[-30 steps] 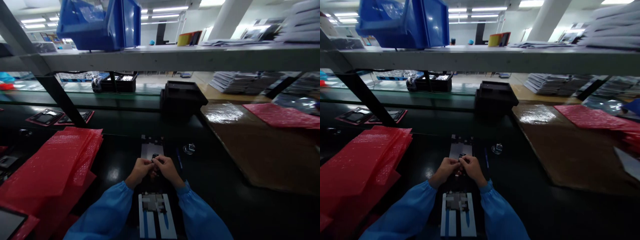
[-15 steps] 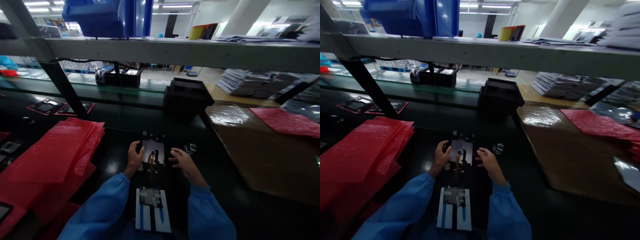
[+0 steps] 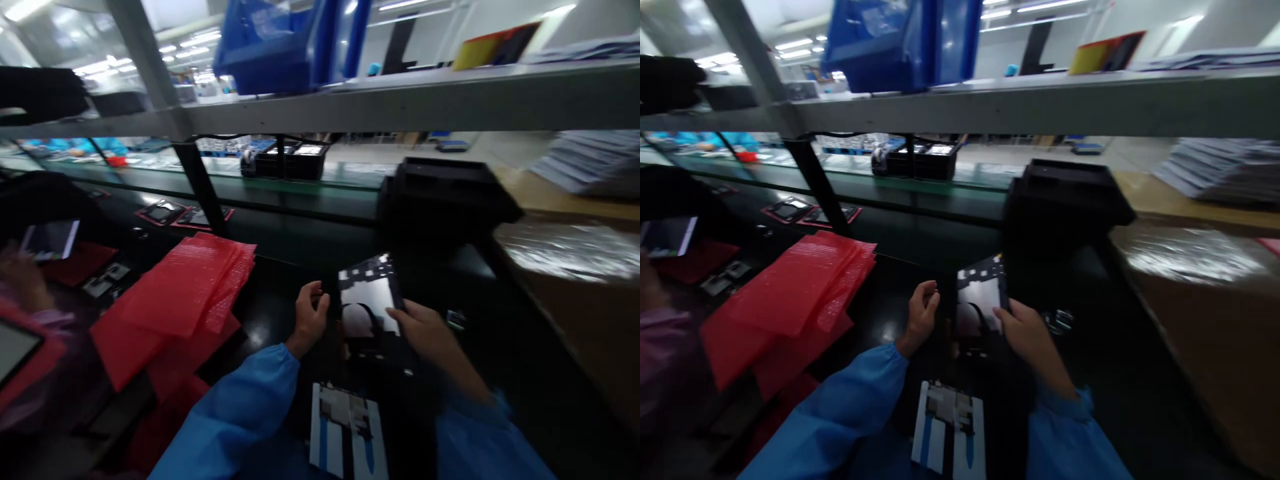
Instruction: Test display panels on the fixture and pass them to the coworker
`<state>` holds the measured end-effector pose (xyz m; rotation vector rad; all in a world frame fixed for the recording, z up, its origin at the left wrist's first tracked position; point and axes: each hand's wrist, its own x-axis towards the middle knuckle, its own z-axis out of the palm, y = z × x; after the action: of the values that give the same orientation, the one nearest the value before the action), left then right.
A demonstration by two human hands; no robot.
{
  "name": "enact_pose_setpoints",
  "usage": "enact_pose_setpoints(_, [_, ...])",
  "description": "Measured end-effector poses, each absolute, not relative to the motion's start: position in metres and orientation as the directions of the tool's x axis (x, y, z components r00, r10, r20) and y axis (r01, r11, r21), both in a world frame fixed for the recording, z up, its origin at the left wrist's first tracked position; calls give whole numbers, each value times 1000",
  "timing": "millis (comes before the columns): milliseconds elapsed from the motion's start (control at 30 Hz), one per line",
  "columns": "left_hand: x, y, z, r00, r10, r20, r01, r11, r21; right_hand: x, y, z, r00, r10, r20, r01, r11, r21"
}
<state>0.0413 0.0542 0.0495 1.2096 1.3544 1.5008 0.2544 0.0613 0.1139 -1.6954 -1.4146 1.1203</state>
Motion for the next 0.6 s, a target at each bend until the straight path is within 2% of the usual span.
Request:
enact_pose_setpoints(67, [42, 38, 63, -125, 923, 364, 162, -343, 925, 249, 68, 136, 74, 989, -130, 663, -146, -734])
enact_pose_setpoints(133, [51, 23, 74, 122, 874, 471, 202, -487, 850, 239, 75, 152, 78, 992, -98, 833, -119, -541])
enact_pose_setpoints(200, [62, 14, 83, 301, 856, 419, 239, -493, 836, 225, 79, 159, 62, 995, -78, 890, -90, -447])
enact_pose_setpoints(233, [66, 13, 86, 349, 864, 364, 271, -465, 843, 219, 79, 159, 44, 997, -56, 891, -65, -450])
enact_pose_setpoints(333, [68, 15, 86, 334, 921, 198, 346, -316, 884, 206, 64, 150, -31, 999, 18, 794, 35, -607])
enact_pose_setpoints(433, [59, 19, 74, 187, 982, 31, 255, -79, 964, 205, 25, 125, -85, 988, 129, 665, 152, -731])
enact_pose_setpoints(500, [52, 20, 64, 144, 981, -130, 84, 119, 989, 209, -12, 101, -113, 961, 253, 655, 264, -708])
enact_pose_setpoints(600, [45, 21, 56, 161, 921, -355, -159, 380, 911, 216, -72, 62, -154, 902, 403, 700, 387, -600])
